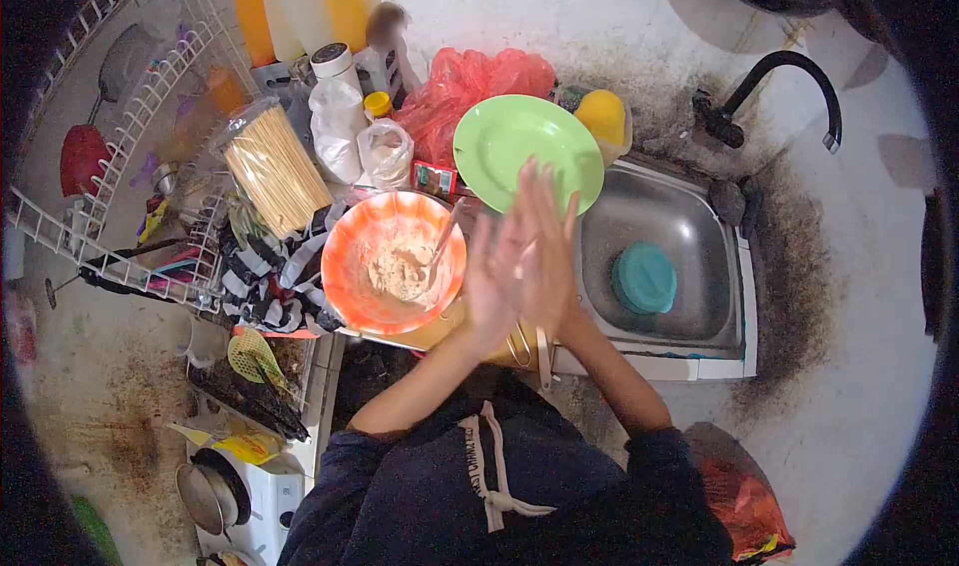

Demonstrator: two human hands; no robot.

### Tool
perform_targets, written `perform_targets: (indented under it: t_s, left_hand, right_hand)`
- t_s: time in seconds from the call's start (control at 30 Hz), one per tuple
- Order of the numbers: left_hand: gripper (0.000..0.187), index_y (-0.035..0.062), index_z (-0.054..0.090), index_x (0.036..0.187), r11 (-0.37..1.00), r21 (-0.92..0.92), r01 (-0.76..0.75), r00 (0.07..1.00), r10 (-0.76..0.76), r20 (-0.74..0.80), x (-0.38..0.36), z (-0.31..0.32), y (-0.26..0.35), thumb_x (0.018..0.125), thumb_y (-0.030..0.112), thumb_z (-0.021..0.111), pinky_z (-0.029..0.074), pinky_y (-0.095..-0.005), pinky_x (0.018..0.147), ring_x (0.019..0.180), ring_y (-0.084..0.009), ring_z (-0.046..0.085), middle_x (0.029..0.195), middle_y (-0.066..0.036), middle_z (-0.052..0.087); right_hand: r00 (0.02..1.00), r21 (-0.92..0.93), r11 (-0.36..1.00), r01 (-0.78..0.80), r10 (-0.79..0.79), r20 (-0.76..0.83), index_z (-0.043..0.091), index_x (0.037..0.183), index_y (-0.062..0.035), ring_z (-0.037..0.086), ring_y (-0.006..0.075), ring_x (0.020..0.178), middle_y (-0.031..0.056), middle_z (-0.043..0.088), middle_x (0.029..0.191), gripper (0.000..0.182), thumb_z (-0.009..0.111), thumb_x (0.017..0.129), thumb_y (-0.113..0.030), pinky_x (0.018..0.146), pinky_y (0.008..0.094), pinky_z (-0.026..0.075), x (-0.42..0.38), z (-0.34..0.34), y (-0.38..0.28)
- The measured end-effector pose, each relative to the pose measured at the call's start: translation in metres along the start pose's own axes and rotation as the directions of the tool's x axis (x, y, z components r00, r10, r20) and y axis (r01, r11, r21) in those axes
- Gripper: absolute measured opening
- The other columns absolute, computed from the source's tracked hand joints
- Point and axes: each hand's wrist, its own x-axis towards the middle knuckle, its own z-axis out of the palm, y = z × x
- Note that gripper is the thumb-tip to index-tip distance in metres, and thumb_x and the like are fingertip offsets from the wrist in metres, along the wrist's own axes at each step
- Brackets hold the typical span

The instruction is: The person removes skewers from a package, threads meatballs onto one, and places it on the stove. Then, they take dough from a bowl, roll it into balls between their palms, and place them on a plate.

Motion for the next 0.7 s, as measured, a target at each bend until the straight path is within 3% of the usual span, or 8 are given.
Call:
perform_targets:
  t_s: [0.07,0.17,0.23,0.3,0.43,0.53,0.6,0.7]
  left_hand:
    - [0.067,0.0061,0.019,0.141,0.997,0.064,0.033,0.999,-0.036,0.036,0.010,-0.025,-0.033,0.092,0.051,0.024,0.019,-0.0383,0.109,0.134,-0.0251,0.023,0.146,-0.010,0.024]
    - [0.068,0.0076,0.020,0.141,0.997,0.079,-0.024,0.992,0.014,0.122,0.029,-0.027,-0.027,0.090,0.053,0.025,0.020,-0.0387,0.108,0.135,-0.0270,0.020,0.147,-0.011,0.022]
    - [0.066,0.0077,0.021,0.141,0.980,-0.033,-0.197,0.957,0.199,0.210,0.040,-0.010,0.002,0.091,0.051,0.025,0.021,-0.0382,0.108,0.135,-0.0263,0.022,0.147,-0.013,0.021]
    - [0.063,0.0051,0.017,0.142,0.978,-0.089,-0.189,0.967,0.201,0.154,0.033,0.000,0.010,0.094,0.046,0.024,0.020,-0.0370,0.109,0.134,-0.0225,0.024,0.145,-0.013,0.025]
    - [0.062,0.0087,0.023,0.141,0.936,0.350,-0.035,0.999,0.030,0.020,0.029,-0.005,-0.017,0.093,0.049,0.023,0.023,-0.0396,0.107,0.134,-0.0260,0.024,0.146,-0.010,0.025]
    - [0.063,0.0116,0.023,0.141,0.969,-0.180,0.168,0.942,-0.104,0.320,0.069,-0.039,-0.015,0.092,0.051,0.025,0.024,-0.0437,0.106,0.133,-0.0287,0.025,0.146,-0.012,0.024]
    - [0.060,0.0121,0.022,0.141,0.989,-0.145,0.022,0.946,0.026,0.324,0.077,-0.033,0.005,0.093,0.048,0.027,0.022,-0.0405,0.106,0.133,-0.0257,0.026,0.145,-0.011,0.027]
    - [0.059,0.0101,0.023,0.140,0.986,-0.099,-0.132,0.971,0.149,0.186,0.056,0.006,0.013,0.094,0.046,0.025,0.018,-0.0409,0.109,0.134,-0.0282,0.023,0.146,-0.010,0.025]
  right_hand:
    - [0.936,-0.043,0.938,-0.344,0.346,0.064,0.024,0.140,-0.0025,0.016,0.0330,0.136,0.0183,0.019,0.146,0.063,0.022,0.093,-0.044,0.109,0.0480,0.003,-0.003,-0.003,-0.024]
    - [0.698,-0.130,0.743,-0.656,0.532,-0.479,0.027,0.137,0.0021,0.015,0.0342,0.136,0.0202,0.019,0.145,0.065,0.028,0.091,-0.044,0.109,0.0493,0.005,-0.006,0.045,-0.029]
    - [0.954,0.275,0.925,0.261,-0.291,0.074,0.025,0.138,0.0033,0.015,0.0340,0.136,0.0205,0.019,0.145,0.063,0.028,0.092,-0.040,0.109,0.0498,0.006,-0.012,-0.001,-0.020]
    - [0.956,0.117,0.957,0.264,-0.276,0.097,0.021,0.139,0.0025,0.014,0.0346,0.136,0.0202,0.019,0.146,0.064,0.029,0.091,-0.038,0.109,0.0509,0.006,0.000,0.000,0.002]
    - [0.997,0.033,0.999,0.031,-0.028,-0.077,0.018,0.140,0.0012,0.013,0.0335,0.137,0.0190,0.018,0.146,0.067,0.030,0.089,-0.041,0.109,0.0518,0.004,0.023,0.008,0.005]
    - [0.745,-0.235,0.747,-0.622,0.473,-0.470,0.024,0.139,-0.0015,0.014,0.0331,0.136,0.0162,0.023,0.145,0.063,0.016,0.094,-0.045,0.109,0.0485,0.000,0.011,0.037,-0.016]
    - [0.925,0.137,0.929,0.345,-0.361,0.116,0.018,0.141,-0.0017,0.013,0.0309,0.137,0.0160,0.017,0.147,0.061,0.027,0.091,-0.035,0.109,0.0498,0.003,0.010,-0.010,-0.015]
    - [0.993,-0.068,0.991,0.113,-0.116,-0.038,0.029,0.137,-0.0014,0.018,0.0319,0.135,0.0161,0.025,0.145,0.062,0.016,0.095,-0.044,0.110,0.0465,0.003,0.030,-0.001,0.024]
